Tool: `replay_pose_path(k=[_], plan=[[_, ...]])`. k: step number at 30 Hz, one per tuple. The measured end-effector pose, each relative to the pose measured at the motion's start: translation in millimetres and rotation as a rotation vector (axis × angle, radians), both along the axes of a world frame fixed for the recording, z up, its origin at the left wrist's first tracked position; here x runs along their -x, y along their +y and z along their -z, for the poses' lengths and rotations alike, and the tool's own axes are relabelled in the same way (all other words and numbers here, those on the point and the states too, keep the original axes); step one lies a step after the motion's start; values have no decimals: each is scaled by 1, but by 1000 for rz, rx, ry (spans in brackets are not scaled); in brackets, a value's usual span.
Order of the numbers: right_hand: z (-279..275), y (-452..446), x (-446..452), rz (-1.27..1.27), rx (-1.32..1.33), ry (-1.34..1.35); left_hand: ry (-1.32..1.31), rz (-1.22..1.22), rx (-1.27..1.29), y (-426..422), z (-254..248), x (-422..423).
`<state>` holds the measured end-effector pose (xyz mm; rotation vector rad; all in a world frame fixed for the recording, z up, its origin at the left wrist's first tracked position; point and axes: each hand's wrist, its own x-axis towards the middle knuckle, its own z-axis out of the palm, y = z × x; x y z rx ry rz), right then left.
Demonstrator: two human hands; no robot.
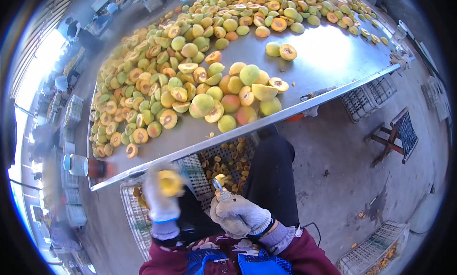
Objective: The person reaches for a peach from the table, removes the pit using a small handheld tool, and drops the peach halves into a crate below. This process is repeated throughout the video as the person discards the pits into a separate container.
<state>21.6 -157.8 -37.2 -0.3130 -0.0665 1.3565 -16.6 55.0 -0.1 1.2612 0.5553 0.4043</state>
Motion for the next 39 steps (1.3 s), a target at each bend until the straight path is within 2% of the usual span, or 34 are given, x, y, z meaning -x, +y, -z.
replay_pose_path(k=[1, 3, 4, 5, 7, 8, 11, 12, 13, 15, 16, 17, 18, 19, 20, 21, 23, 24, 25, 28, 30, 35, 38, 39], plan=[[-2, 1, 0, 55, 56, 10, 29, -226, -110, 17, -1, 8], [-1, 4, 2, 107, 104, -15, 84, -355, -471, 70, 7, 30], [6, 8, 6, 123, 195, -36, 309, -220, -561, 107, 15, 46], [9, 12, 6, 133, 286, -55, 300, -217, -568, 115, 20, 45], [0, 17, 4, 101, 303, -140, 260, -113, -1510, 117, 16, 32], [1, 16, 2, 58, 299, -119, 184, -130, -1215, 101, 19, 13], [-2, 8, -3, 17, 320, -69, -120, 140, -1245, 40, 0, -58], [-2, 6, -4, 30, 344, -21, -161, 246, -990, 22, -1, -84], [5, 5, 0, 23, 336, -45, -267, 352, -1237, 5, -10, -108], [20, 9, 2, 196, 455, -56, -368, 434, -1416, -22, -8, -154], [15, 12, -11, 169, 372, -161, -230, 478, -1528, -10, -21, -160], [24, -1, -4, 179, 397, -186, 29, 705, -1579, -42, -13, -196], [26, -2, -4, 126, 440, 47, -172, 576, -1697, -36, 21, -215], [30, 0, -6, 151, 466, -121, -205, 550, -1743, -32, 36, -224], [10, 1, -1, 202, 462, -137, 155, 741, -1826, -36, 25, -223], [13, -2, -3, 161, 437, -136, 197, 800, -1754, -34, 16, -223], [12, 0, -6, 171, 468, -132, 121, 736, -1755, -20, 45, -224], [15, 0, -6, 165, 470, -142, 254, 899, -1756, -17, 33, -221], [17, 0, -5, 165, 479, -152, 274, 841, -1851, -13, 30, -210], [13, 3, -4, 160, 456, -131, 444, 818, -1789, 14, 23, -196], [14, 6, -3, 133, 476, -193, 619, 794, -1660, 41, 27, -188], [-1, 20, -4, 19, 628, -195, 526, 758, -1589, 86, 25, -163], [8, 26, -1, 18, 650, -224, 465, 664, -929, 82, -25, -139], [8, 29, 0, 11, 652, -235, 461, 652, -925, 89, -15, -138]])
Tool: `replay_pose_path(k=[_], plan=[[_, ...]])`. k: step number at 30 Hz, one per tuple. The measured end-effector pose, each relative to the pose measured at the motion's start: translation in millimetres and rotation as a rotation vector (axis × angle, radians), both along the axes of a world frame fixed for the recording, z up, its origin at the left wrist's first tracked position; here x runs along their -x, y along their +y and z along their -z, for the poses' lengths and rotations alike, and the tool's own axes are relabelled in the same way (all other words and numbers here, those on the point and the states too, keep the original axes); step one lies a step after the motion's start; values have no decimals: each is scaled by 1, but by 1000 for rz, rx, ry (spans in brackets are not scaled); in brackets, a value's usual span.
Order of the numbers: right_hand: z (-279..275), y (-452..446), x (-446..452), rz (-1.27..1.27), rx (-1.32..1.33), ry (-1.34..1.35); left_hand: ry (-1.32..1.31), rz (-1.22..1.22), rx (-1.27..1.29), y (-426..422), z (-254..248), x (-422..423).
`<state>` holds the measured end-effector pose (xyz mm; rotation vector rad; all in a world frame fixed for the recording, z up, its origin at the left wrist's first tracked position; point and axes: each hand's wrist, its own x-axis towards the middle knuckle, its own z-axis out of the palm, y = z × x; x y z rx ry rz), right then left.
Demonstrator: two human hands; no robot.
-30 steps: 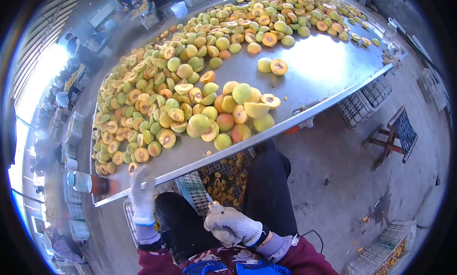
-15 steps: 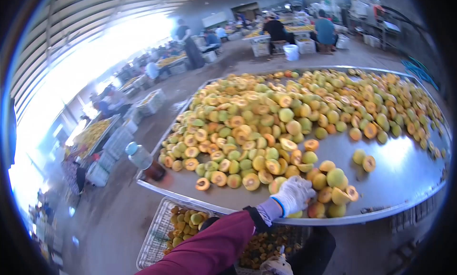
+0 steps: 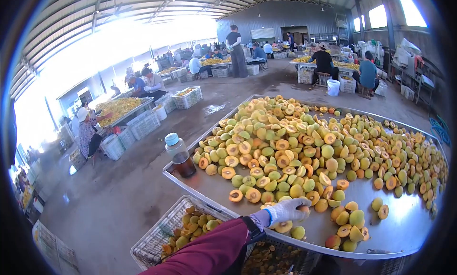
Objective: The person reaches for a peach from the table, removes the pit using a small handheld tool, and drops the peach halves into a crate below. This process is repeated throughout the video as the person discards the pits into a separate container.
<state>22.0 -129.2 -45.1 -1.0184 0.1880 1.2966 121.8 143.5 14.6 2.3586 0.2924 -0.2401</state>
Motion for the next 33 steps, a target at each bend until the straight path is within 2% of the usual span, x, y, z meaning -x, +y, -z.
replay_pose_path(k=[2, 4, 6, 7, 8, 10, 11, 12, 14, 15, 19, 27, 33], plan=[[-1, 3, 5, 74, 35, -23, -292, -172, 962, 12, 36, 5], [6, 8, 4, 56, 49, -68, -371, -81, 1564, 19, 37, 30], [13, 13, 3, 37, 60, -118, -353, -224, 1547, 20, 25, 61], [15, 14, 4, 54, 111, -201, -442, -408, 1433, 16, 31, 69], [16, 16, 5, 73, 162, -283, -457, -414, 1436, 22, 42, 74], [15, 16, 4, 26, 149, -258, -325, -420, 360, 41, 52, 86], [14, 18, 5, -11, 135, -226, -308, -443, 523, 46, 58, 95], [9, 22, 8, -27, 129, -244, -319, -452, 523, 50, 55, 103], [1, 33, 14, -63, 108, -303, -204, -260, 83, 57, 52, 118], [-5, 39, 18, -82, 98, -331, -184, -341, -11, 55, 48, 124], [-22, 61, 33, -148, 58, -432, -151, -350, -44, 57, 54, 121], [-29, 79, 41, -193, 6, -509, -296, -409, -109, 45, 59, 122], [-31, 65, 46, -173, -56, -537, -203, -408, -136, 42, 49, 123]])
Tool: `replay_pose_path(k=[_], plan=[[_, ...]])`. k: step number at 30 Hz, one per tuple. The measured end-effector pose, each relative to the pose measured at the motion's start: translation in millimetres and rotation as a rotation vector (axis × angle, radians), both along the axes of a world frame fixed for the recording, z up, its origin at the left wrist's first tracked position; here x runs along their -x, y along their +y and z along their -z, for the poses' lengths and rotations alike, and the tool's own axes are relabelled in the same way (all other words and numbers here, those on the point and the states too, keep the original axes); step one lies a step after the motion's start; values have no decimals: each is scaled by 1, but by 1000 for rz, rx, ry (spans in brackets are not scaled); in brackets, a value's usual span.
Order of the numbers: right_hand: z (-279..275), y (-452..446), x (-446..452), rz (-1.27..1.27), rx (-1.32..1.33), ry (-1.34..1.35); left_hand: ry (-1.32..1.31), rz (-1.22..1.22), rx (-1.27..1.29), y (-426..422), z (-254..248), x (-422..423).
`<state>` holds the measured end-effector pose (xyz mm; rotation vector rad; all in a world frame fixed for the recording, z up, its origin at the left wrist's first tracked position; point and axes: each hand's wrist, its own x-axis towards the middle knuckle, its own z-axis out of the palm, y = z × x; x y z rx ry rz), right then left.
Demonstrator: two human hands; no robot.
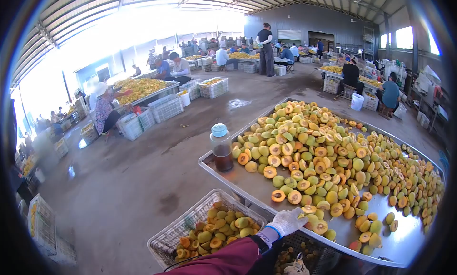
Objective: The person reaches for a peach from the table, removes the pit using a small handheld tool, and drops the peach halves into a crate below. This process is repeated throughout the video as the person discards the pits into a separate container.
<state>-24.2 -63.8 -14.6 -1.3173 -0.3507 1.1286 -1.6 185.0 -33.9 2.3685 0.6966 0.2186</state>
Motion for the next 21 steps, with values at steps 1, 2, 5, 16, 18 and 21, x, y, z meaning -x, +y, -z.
replay_pose_path(k=[1, 2, 5, 16, 18, 21], plan=[[2, -4, 0, -8, -14, -2, 19, -19, -20, 0, 0, 0], [18, -13, -5, -66, -86, 92, 22, -21, -10, 0, 1, -1], [20, -21, 4, -30, -113, 117, 38, -46, -21, -2, -1, 0], [-33, -27, 4, 60, 6, 123, -528, 55, 1354, -61, -34, 38], [-16, -28, 2, 40, 59, 11, -403, 12, 1442, -81, -42, 47], [-23, -27, -4, 32, 215, -123, -375, 41, 1602, -98, -30, 51]])
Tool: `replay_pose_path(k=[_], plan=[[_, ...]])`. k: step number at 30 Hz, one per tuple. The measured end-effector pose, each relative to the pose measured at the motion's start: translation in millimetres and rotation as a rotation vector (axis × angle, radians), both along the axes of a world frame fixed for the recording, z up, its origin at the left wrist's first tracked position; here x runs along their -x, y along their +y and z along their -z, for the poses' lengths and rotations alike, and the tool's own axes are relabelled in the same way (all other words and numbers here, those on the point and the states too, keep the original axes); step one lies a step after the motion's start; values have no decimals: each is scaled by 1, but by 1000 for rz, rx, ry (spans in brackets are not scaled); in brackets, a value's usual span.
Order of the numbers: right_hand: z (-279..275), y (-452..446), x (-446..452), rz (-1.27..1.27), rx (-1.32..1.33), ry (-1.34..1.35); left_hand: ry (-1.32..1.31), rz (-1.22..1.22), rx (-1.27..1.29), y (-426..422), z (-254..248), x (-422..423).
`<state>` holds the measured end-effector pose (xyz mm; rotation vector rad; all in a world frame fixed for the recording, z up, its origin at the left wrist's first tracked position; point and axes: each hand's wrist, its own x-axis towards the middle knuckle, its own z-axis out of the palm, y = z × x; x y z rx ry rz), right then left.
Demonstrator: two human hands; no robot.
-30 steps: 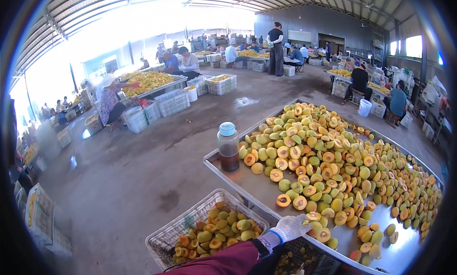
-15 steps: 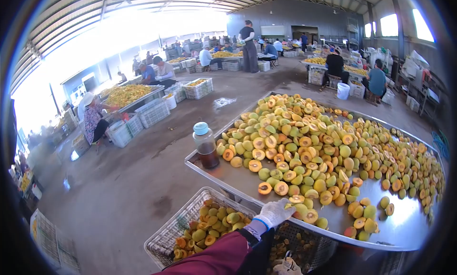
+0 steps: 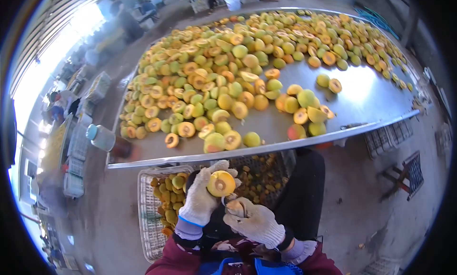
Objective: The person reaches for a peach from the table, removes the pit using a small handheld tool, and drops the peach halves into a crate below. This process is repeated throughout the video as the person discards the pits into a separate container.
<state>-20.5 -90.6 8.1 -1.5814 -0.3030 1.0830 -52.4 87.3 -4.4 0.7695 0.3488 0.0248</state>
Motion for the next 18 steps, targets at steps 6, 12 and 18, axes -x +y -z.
replay_pose_path(k=[6, 12, 18], plan=[[1, -9, -11, -6, 243, -520, -5, 14, -263, -28, -8, -4], [15, -18, -11, 58, 213, -621, 58, 21, -389, -44, -2, -10], [7, -22, -13, 6, 303, -570, 54, -34, -547, -61, 1, -9]])
